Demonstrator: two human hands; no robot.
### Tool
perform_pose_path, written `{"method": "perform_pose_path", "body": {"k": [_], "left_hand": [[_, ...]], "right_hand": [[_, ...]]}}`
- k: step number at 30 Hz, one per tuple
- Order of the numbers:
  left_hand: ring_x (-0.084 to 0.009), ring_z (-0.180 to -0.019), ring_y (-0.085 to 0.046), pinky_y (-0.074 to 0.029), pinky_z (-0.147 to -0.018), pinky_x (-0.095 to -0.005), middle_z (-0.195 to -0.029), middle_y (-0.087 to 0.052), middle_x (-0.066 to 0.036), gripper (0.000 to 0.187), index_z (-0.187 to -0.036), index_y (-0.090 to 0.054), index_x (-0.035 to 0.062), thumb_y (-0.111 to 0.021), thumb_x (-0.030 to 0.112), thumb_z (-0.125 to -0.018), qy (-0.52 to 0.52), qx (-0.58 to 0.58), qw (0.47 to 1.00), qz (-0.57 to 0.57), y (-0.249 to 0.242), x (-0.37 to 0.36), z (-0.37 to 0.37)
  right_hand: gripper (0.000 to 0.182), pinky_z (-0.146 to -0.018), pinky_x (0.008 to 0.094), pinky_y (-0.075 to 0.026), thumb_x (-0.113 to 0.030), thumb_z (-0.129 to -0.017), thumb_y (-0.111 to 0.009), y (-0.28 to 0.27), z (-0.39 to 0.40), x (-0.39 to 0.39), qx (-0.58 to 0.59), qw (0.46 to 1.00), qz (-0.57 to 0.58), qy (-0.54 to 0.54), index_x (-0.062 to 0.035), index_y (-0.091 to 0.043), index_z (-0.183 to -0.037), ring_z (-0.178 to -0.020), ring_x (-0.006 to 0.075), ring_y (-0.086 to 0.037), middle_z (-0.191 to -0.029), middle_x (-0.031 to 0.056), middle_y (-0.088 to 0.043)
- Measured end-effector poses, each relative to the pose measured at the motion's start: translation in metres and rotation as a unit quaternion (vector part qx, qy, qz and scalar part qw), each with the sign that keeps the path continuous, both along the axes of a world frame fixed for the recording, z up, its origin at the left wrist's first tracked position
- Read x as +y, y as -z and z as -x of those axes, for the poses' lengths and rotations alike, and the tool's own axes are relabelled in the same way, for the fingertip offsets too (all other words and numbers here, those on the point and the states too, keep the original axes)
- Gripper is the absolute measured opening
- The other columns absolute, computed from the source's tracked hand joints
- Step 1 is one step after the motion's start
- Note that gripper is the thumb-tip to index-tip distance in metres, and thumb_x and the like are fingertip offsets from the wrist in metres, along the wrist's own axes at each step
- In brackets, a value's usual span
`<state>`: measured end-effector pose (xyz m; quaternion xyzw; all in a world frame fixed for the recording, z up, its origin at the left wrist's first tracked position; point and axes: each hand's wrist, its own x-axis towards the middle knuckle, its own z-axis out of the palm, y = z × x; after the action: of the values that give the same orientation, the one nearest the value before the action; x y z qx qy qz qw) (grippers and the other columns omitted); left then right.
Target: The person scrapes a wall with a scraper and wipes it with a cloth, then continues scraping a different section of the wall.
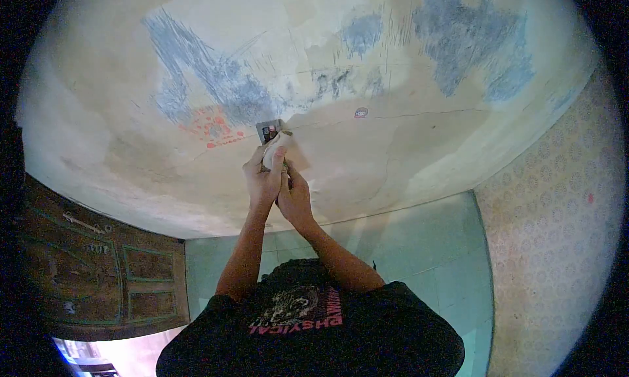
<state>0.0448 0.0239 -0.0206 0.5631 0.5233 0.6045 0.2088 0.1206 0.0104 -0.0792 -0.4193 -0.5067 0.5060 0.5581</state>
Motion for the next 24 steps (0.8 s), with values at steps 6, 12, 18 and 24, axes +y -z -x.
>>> {"method": "perform_pose_path", "body": {"k": [6, 12, 18, 24], "left_hand": [[-0.0141, -0.088, -0.07, -0.055, -0.079, -0.0298, -0.101, -0.075, -0.014, 0.028, -0.119, -0.07, 0.002, -0.068, 0.014, -0.094, -0.006, -0.002, 0.998, -0.069, 0.004, 0.006, -0.006], [-0.0175, -0.085, -0.072, -0.055, -0.079, -0.0308, -0.1, -0.075, -0.017, 0.028, -0.118, -0.07, 0.0004, -0.067, 0.016, -0.095, -0.001, 0.002, 0.996, -0.095, 0.021, 0.014, -0.007], [-0.0177, -0.082, -0.072, -0.056, -0.076, -0.0312, -0.098, -0.075, -0.016, 0.025, -0.114, -0.07, -0.0012, -0.066, 0.015, -0.096, -0.007, -0.012, 1.0, -0.013, 0.005, 0.01, -0.005], [-0.0158, -0.076, -0.07, -0.056, -0.07, -0.0314, -0.086, -0.074, -0.013, 0.026, -0.112, -0.071, -0.0027, -0.067, 0.018, -0.096, -0.035, -0.012, 0.999, -0.04, 0.007, 0.003, -0.014]], "right_hand": [[0.044, -0.072, 0.0407, -0.053, -0.029, -0.105, -0.045, -0.027, -0.012, 0.008, -0.072, 0.997, -0.001, 0.004, 0.0033, -0.055, -0.133, -0.079, 0.0311, -0.068, -0.094, 0.0255, -0.069], [0.043, -0.072, 0.0418, -0.052, -0.029, -0.105, -0.045, -0.007, -0.015, 0.009, -0.088, 0.996, -0.029, 0.003, 0.0038, -0.056, -0.13, -0.079, 0.0326, -0.068, -0.09, 0.0256, -0.068], [0.044, -0.055, 0.0362, -0.049, -0.034, -0.106, -0.044, -0.024, -0.017, 0.007, -0.04, 0.998, 0.027, -0.032, 0.0033, -0.058, -0.126, -0.054, 0.02, -0.06, -0.069, 0.0154, -0.064], [0.042, -0.054, 0.0363, -0.047, -0.033, -0.107, -0.044, -0.01, -0.019, 0.002, -0.038, 0.995, 0.089, -0.04, 0.0035, -0.062, -0.115, -0.053, 0.0172, -0.057, -0.064, 0.0141, -0.061]]}}
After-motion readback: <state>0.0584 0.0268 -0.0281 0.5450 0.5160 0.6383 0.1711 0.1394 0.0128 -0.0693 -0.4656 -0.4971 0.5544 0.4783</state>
